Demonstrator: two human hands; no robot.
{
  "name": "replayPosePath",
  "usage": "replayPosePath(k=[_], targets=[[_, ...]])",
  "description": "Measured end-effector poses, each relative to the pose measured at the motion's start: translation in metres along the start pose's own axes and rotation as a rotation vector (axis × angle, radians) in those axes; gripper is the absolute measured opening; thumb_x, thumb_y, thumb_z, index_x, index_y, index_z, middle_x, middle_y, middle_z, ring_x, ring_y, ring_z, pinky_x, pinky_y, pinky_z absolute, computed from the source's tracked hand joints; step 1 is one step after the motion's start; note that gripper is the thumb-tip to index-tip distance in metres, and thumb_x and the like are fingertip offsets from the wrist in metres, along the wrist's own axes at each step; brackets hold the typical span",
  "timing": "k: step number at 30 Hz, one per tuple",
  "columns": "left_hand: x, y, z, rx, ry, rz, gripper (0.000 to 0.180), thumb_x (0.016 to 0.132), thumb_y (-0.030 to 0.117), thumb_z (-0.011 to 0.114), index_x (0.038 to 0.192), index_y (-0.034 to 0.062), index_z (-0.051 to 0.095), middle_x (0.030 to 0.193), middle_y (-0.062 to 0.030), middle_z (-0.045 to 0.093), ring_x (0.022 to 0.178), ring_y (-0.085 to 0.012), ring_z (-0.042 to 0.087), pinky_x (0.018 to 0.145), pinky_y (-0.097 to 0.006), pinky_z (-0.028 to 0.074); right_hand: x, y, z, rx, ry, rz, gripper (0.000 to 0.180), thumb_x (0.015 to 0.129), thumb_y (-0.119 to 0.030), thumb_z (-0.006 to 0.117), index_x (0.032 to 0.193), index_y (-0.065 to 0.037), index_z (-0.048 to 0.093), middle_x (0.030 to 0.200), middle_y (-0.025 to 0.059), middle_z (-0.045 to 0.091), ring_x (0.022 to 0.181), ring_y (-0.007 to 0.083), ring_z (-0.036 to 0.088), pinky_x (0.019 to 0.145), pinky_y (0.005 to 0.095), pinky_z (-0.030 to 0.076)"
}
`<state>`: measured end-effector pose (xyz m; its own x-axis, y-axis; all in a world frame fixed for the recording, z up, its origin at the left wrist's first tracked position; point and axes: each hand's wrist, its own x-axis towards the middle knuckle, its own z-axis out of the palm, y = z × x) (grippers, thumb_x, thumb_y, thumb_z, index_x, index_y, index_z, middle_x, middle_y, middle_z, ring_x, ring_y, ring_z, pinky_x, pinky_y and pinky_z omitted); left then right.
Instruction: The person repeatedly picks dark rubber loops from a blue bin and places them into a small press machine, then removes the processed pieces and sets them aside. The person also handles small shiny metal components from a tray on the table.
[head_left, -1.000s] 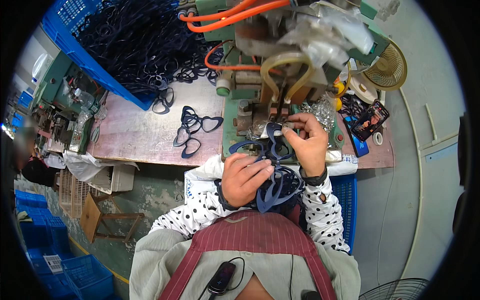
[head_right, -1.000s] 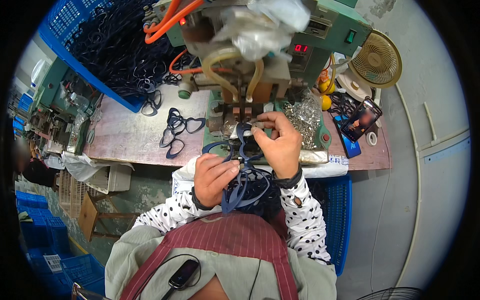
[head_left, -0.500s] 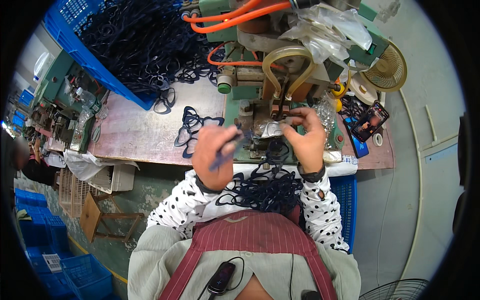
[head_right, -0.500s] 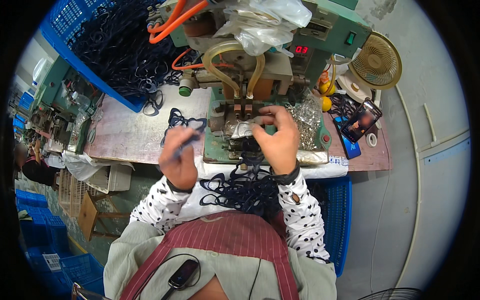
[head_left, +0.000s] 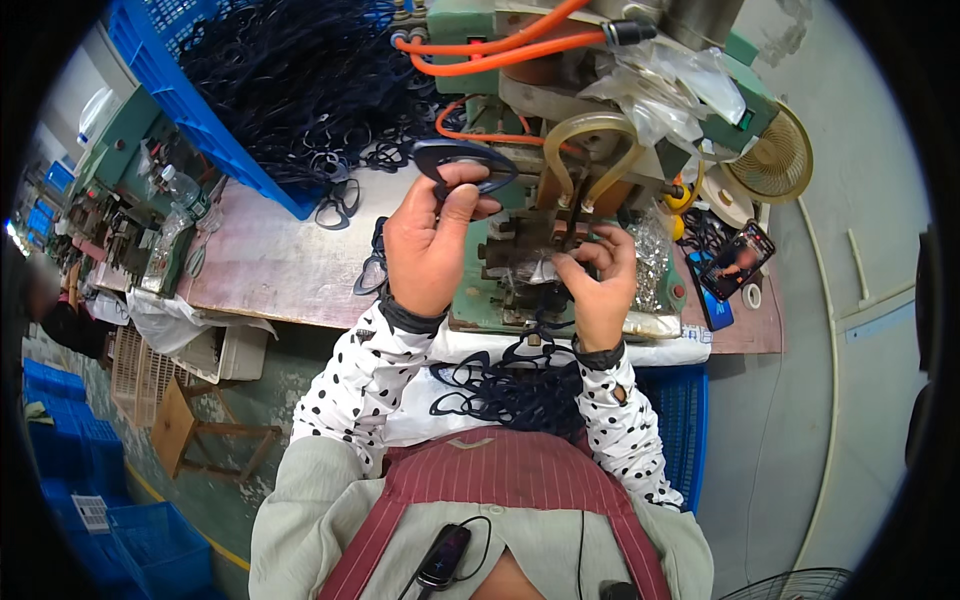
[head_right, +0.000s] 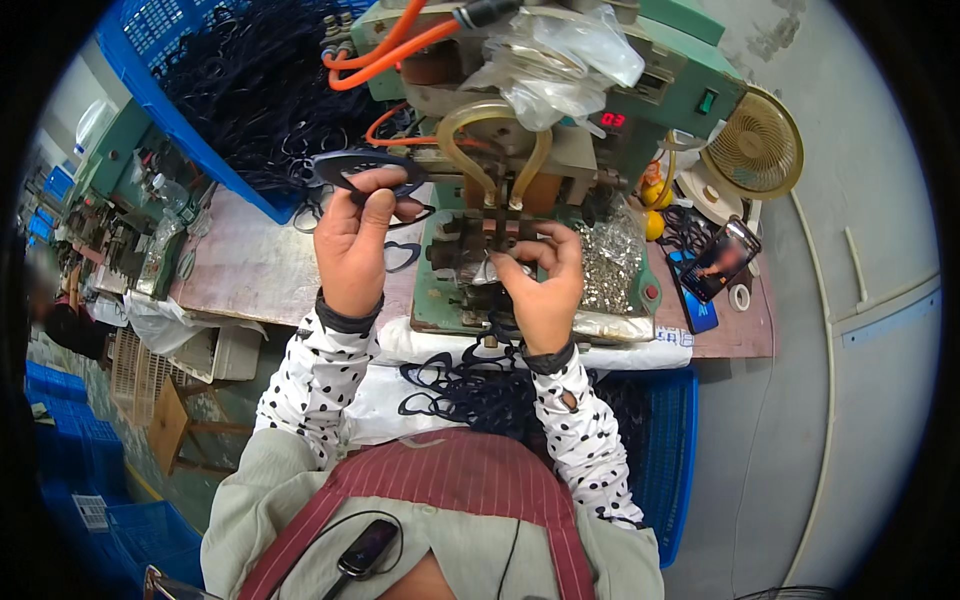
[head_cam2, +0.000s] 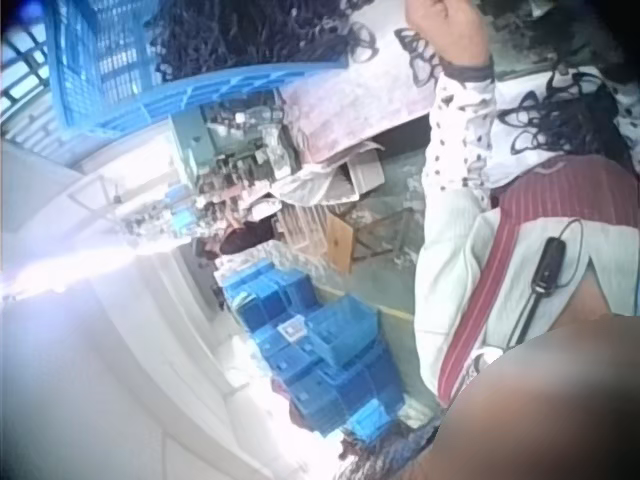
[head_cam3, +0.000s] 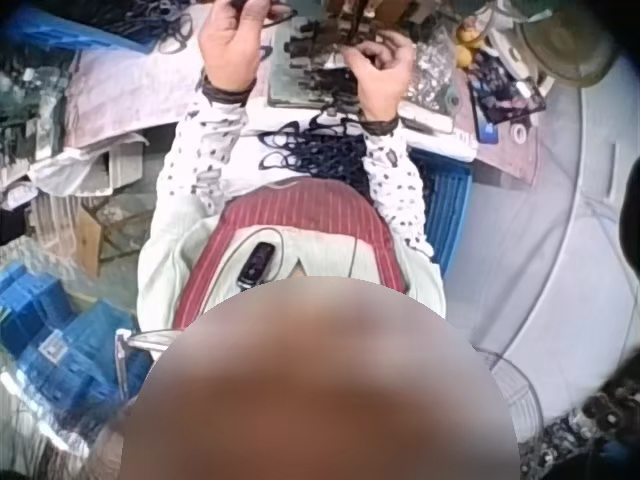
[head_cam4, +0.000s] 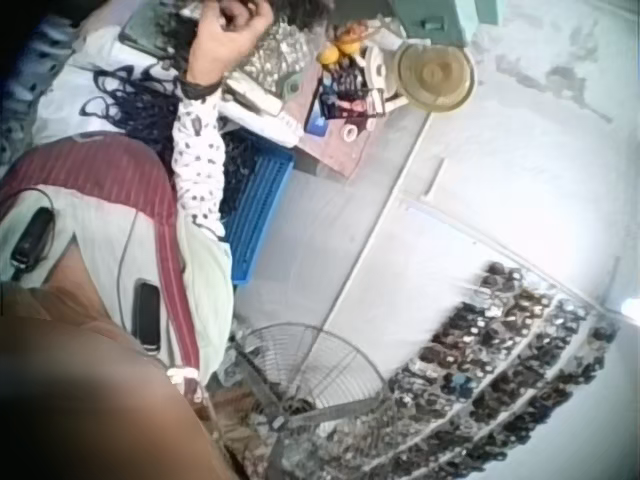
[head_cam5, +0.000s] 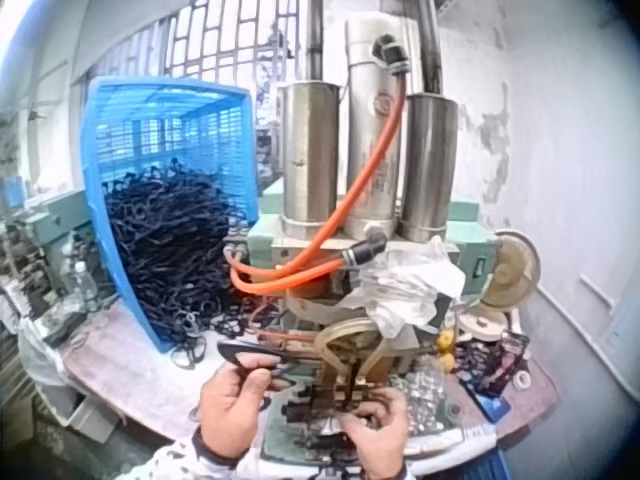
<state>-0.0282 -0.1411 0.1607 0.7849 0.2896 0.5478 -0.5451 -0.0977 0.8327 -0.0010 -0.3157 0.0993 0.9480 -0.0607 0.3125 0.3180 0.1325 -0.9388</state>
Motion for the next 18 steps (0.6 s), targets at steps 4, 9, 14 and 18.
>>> replayPosePath(k=[4, 9, 14, 18], targets=[[-0.003, -0.004, 0.001, 0.075, 0.002, 0.059, 0.015, 0.096, 0.007, 0.055, 0.107, -0.0017, 0.061, 0.097, -0.009, 0.067, 0.082, -0.016, 0.067, 0.073, -0.027, 0.053, 0.001, 0.0, 0.003, 0.09, 0.008, -0.006, 0.051, 0.076, 0.007, 0.07, 0.119, 0.003, 0.042, 0.09, 0.0087, 0.065, 0.081, 0.0116, 0.061, 0.075, 0.0246, 0.049], [-0.049, -0.022, 0.003, 0.44, -0.437, 0.736, 0.035, 0.07, 0.001, 0.064, 0.105, 0.0044, 0.066, 0.101, -0.0075, 0.068, 0.088, -0.0248, 0.064, 0.083, -0.04, 0.05, 0.002, 0.002, 0.002, -0.036, -0.008, -0.058, 0.052, 0.077, 0.005, 0.07, 0.121, 0.003, 0.043, 0.092, 0.0097, 0.066, 0.085, 0.0137, 0.062, 0.078, 0.0257, 0.049], [-0.067, -0.042, 0.023, 0.265, -0.633, 0.76, 0.041, 0.076, -0.002, 0.059, 0.118, -0.003, 0.061, 0.12, -0.019, 0.063, 0.109, -0.0311, 0.063, 0.098, -0.048, 0.048, 0.019, 0.015, -0.049, -0.365, 0.089, -0.114, 0.044, 0.078, -0.002, 0.07, 0.119, -0.001, 0.054, 0.103, 0.0122, 0.067, 0.097, 0.019, 0.064, 0.085, 0.0302, 0.049], [-0.059, -0.049, 0.024, 0.241, -0.709, 0.753, 0.044, 0.076, -0.002, 0.059, 0.12, -0.0033, 0.06, 0.124, -0.0206, 0.061, 0.111, -0.0319, 0.062, 0.099, -0.048, 0.047, 0.035, 0.054, -0.118, -0.814, 0.347, -0.191, 0.034, 0.08, -0.003, 0.069, 0.112, -0.001, 0.059, 0.099, 0.0128, 0.069, 0.09, 0.0202, 0.067, 0.081, 0.0319, 0.051]])
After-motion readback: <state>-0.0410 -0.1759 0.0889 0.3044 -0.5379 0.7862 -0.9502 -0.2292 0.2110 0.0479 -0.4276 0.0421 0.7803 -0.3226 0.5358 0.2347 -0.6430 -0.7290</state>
